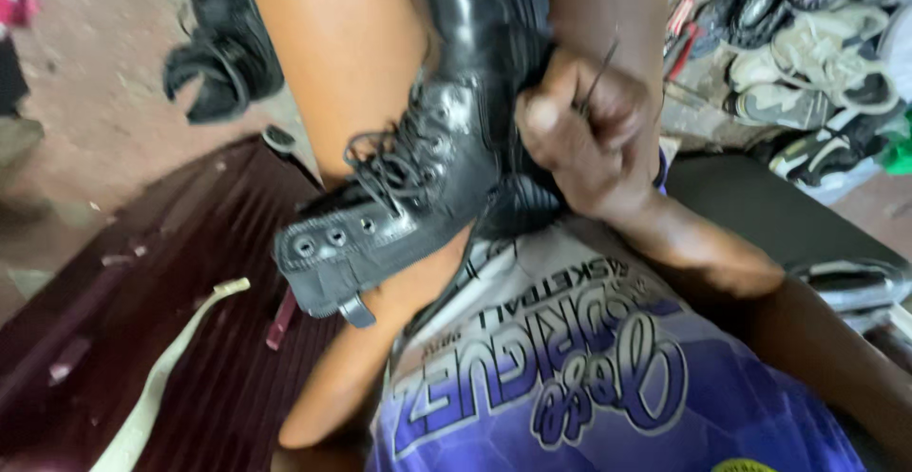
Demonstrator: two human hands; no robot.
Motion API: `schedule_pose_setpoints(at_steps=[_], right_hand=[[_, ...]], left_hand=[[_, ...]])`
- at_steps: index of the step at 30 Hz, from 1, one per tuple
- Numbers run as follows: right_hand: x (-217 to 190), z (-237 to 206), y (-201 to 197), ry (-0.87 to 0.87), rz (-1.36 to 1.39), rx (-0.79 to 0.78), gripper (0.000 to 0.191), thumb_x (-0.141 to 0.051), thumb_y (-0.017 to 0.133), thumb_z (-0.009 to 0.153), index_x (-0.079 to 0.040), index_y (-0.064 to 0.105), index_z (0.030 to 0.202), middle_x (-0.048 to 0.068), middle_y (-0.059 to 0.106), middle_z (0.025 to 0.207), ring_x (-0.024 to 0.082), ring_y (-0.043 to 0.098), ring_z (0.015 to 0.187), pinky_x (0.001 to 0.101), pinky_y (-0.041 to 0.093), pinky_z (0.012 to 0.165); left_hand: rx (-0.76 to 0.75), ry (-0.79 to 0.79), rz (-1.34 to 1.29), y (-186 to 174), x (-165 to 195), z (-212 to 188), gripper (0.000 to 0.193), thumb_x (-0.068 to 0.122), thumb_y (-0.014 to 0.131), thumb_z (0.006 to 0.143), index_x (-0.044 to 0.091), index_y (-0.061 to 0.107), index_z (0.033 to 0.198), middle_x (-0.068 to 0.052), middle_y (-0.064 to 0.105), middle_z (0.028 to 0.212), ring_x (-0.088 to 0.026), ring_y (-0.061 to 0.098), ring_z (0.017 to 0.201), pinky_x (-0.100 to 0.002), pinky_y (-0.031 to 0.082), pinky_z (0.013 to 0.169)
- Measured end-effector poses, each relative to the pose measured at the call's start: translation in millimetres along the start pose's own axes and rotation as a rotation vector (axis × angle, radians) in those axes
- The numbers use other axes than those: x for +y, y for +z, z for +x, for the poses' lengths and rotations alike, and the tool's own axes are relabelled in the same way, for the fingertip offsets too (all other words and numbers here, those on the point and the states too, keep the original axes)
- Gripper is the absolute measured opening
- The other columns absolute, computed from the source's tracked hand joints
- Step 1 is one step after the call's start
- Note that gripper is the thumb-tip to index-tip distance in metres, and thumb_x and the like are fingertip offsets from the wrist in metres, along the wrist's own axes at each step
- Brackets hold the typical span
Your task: The person hand-stitches a black boot, sewing the seam between the fabric upper and the sole with a needle and thread. They hold the boot on their lap, pull the needle and thread through the edge repeatedly, and tighten the stitches along the side of the boot.
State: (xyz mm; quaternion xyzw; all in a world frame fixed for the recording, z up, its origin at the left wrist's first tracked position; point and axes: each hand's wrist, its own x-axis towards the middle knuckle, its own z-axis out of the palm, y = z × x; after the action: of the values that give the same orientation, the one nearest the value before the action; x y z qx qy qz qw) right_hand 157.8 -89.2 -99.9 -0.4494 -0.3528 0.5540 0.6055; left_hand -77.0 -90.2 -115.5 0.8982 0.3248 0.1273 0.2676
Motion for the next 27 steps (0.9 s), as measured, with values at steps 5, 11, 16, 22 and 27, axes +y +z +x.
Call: schedule_pose_setpoints(at_steps=[5, 11, 16, 22, 27], right_hand=[[-7, 7, -2, 0.115, 0.391, 0.029, 0.025, -0.022, 0.061, 0.112, -0.012, 0.052, 0.092, -0.005, 0.036, 0.059, 0.003, 0.026, 0.046, 0.0203, 0.024, 0.043], [-22, 9, -4, 0.242, 0.603, 0.097, 0.029, -0.028, 0.066, 0.109, -0.010, 0.052, 0.091, -0.006, 0.032, 0.062, 0.004, 0.023, 0.046, 0.0221, 0.022, 0.043], [-20, 12, -7, 0.220, 0.517, 0.072, 0.034, -0.027, 0.064, 0.113, -0.010, 0.053, 0.086, -0.005, 0.034, 0.061, 0.005, 0.024, 0.044, 0.0238, 0.023, 0.041], [-20, 7, -1, 0.207, 0.439, 0.099, 0.029, -0.026, 0.063, 0.112, -0.008, 0.052, 0.093, -0.002, 0.036, 0.059, 0.004, 0.024, 0.045, 0.0220, 0.023, 0.040], [-17, 3, 4, 0.147, 0.416, 0.078, 0.033, -0.022, 0.060, 0.114, -0.008, 0.045, 0.088, -0.002, 0.035, 0.062, 0.003, 0.024, 0.047, 0.0210, 0.022, 0.042]], left_hand=[[-0.019, 0.044, 0.048, -2, 0, -7, 0.028, 0.022, 0.065, 0.101, 0.005, 0.071, 0.122, -0.015, 0.070, 0.116, -0.034, 0.068, 0.100, -0.045, 0.054, 0.085], [-0.037, 0.091, 0.074, -5, -2, -17, 0.030, 0.023, 0.065, 0.102, 0.006, 0.072, 0.126, -0.014, 0.069, 0.120, -0.034, 0.068, 0.103, -0.045, 0.055, 0.087], [-0.061, 0.099, 0.068, -8, -2, -20, 0.031, 0.024, 0.064, 0.103, 0.007, 0.072, 0.128, -0.014, 0.069, 0.124, -0.033, 0.068, 0.106, -0.045, 0.055, 0.089], [-0.038, 0.048, 0.064, -5, -2, -21, 0.034, 0.024, 0.065, 0.099, 0.006, 0.071, 0.127, -0.014, 0.070, 0.122, -0.033, 0.068, 0.106, -0.044, 0.055, 0.090], [-0.054, -0.044, -0.085, 1, -3, -18, 0.036, 0.024, 0.064, 0.100, 0.004, 0.068, 0.130, -0.015, 0.068, 0.127, -0.032, 0.066, 0.113, -0.043, 0.052, 0.097]])
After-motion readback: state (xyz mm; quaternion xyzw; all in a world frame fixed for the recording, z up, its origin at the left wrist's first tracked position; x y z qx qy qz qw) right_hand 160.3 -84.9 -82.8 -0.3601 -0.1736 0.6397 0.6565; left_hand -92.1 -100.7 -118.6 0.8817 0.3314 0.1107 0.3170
